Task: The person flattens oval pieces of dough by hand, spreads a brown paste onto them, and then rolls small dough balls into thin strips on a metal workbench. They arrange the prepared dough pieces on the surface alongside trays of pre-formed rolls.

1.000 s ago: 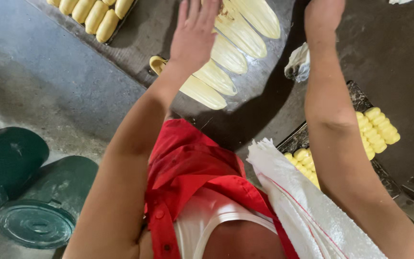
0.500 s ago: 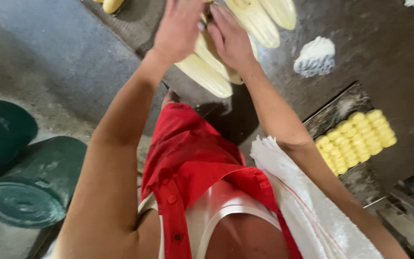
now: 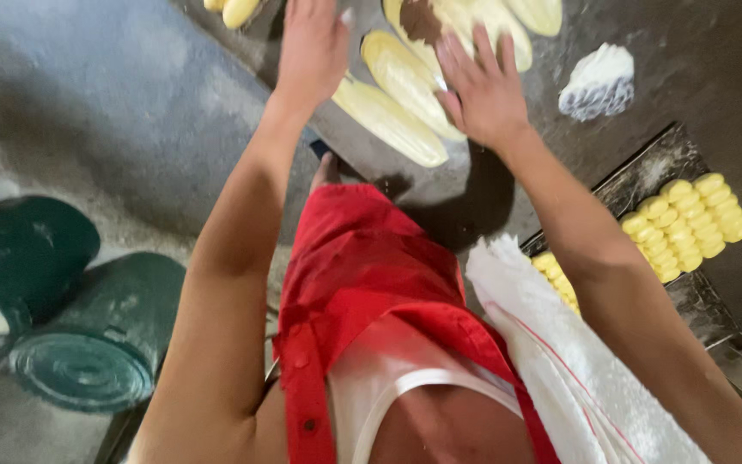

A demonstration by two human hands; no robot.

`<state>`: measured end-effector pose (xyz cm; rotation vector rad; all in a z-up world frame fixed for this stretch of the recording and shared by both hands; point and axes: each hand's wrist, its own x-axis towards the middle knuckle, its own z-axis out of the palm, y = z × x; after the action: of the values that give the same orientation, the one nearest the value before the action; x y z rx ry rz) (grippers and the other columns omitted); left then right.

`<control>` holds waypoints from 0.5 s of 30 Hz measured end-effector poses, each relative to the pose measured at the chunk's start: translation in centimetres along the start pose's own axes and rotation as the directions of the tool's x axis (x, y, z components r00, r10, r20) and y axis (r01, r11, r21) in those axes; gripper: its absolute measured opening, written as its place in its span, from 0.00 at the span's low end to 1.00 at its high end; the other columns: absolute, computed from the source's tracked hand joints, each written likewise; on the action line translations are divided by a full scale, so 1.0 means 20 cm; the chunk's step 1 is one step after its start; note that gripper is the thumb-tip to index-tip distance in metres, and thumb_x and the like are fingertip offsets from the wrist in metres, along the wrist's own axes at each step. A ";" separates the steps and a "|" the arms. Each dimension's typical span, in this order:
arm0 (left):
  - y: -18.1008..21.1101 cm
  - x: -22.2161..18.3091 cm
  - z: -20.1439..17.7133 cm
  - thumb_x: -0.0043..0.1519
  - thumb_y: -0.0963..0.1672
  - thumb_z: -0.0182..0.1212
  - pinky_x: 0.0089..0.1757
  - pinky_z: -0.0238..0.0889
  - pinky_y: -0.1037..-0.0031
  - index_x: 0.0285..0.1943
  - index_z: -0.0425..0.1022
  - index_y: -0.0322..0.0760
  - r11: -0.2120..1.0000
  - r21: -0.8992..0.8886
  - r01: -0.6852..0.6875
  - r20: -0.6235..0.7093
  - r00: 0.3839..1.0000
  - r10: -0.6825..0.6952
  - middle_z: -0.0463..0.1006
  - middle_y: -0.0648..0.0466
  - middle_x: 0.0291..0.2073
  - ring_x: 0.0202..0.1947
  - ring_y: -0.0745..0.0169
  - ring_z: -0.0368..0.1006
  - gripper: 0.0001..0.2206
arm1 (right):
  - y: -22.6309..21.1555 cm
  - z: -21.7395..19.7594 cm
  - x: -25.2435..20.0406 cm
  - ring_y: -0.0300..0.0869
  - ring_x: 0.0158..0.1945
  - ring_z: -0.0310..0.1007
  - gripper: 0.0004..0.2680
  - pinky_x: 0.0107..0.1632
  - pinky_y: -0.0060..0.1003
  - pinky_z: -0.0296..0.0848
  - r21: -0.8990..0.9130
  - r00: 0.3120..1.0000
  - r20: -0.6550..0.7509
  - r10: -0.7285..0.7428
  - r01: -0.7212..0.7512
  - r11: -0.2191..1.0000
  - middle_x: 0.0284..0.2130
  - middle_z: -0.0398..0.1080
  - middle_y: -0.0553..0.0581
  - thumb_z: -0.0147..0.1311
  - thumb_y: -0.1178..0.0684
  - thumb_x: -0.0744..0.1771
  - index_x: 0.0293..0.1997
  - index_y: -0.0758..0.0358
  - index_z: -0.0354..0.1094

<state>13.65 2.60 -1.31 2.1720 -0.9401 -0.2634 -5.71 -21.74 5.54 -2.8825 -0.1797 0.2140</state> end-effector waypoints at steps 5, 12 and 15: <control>0.03 -0.08 -0.05 0.71 0.39 0.57 0.54 0.60 0.49 0.58 0.68 0.28 0.998 -0.066 -0.007 -0.117 0.993 0.000 0.71 0.35 0.51 0.52 0.29 0.66 0.10 | -0.10 -0.02 0.08 0.64 0.77 0.49 0.21 0.74 0.68 0.37 -0.067 0.999 -0.026 0.022 -0.024 0.997 0.73 0.61 0.55 0.51 0.40 0.75 0.76 0.59 0.62; 0.15 0.01 0.08 0.70 0.39 0.58 0.59 0.59 0.50 0.64 0.67 0.28 0.995 -0.083 -0.054 -0.087 0.995 0.047 0.71 0.34 0.56 0.58 0.29 0.65 0.15 | 0.00 -0.08 -0.12 0.63 0.74 0.56 0.18 0.74 0.66 0.47 -0.012 0.997 -0.051 0.063 -0.064 0.998 0.68 0.64 0.61 0.55 0.43 0.74 0.69 0.63 0.64; 0.22 0.04 0.12 0.66 0.38 0.56 0.65 0.55 0.50 0.72 0.62 0.25 0.988 -0.098 -0.121 -0.031 0.992 0.119 0.68 0.32 0.64 0.65 0.29 0.62 0.23 | 0.27 -0.10 -0.28 0.65 0.72 0.59 0.18 0.74 0.59 0.57 0.042 0.972 -0.087 0.218 -0.215 0.976 0.63 0.65 0.67 0.55 0.50 0.71 0.69 0.66 0.65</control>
<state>10.73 -1.33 0.15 2.0154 -1.0181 -0.2198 -10.41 -28.20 6.85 -2.8699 0.1551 0.1219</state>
